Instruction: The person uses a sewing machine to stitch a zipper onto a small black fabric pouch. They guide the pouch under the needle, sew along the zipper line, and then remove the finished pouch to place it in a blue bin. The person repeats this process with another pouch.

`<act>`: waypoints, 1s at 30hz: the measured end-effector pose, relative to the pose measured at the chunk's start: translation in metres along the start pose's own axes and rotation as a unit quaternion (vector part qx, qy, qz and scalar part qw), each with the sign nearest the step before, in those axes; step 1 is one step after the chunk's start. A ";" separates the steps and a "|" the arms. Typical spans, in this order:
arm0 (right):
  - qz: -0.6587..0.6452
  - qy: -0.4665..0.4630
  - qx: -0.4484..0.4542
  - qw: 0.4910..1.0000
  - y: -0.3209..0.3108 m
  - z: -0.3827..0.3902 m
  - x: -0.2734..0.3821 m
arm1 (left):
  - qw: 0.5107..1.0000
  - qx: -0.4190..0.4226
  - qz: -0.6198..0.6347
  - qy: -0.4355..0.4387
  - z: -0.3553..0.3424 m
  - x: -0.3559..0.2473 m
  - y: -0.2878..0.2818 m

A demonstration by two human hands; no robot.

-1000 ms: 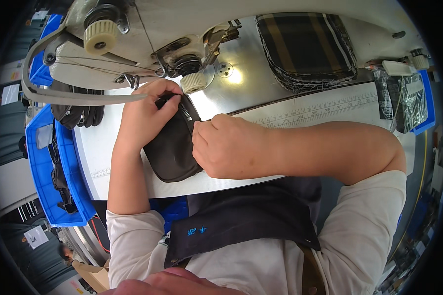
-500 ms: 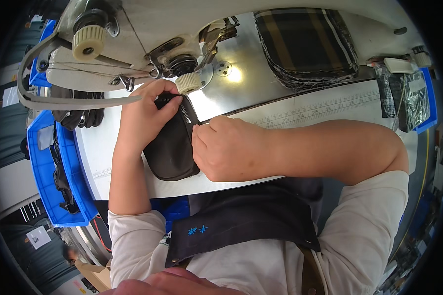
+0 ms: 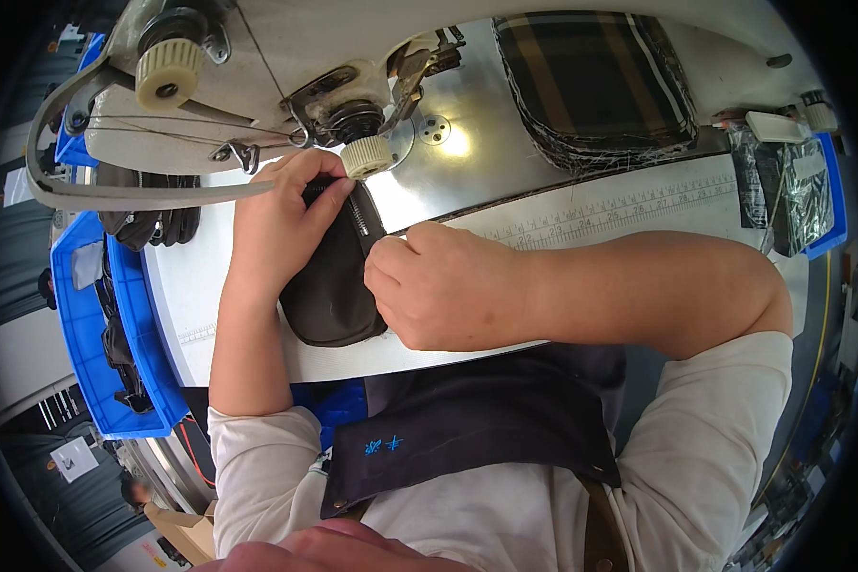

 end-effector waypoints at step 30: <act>0.058 -0.003 0.048 0.997 0.001 0.001 -0.005 | 0.997 0.026 -0.004 0.068 -0.015 0.010 0.011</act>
Point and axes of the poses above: each hand's wrist, its own z-axis away from the middle knuckle, its own y-axis out of the palm, x = y × z, the point moved 6 cm from there along -z, towards the middle knuckle, and after that the axes turned 7 degrees about z, right-handed, at the moved point
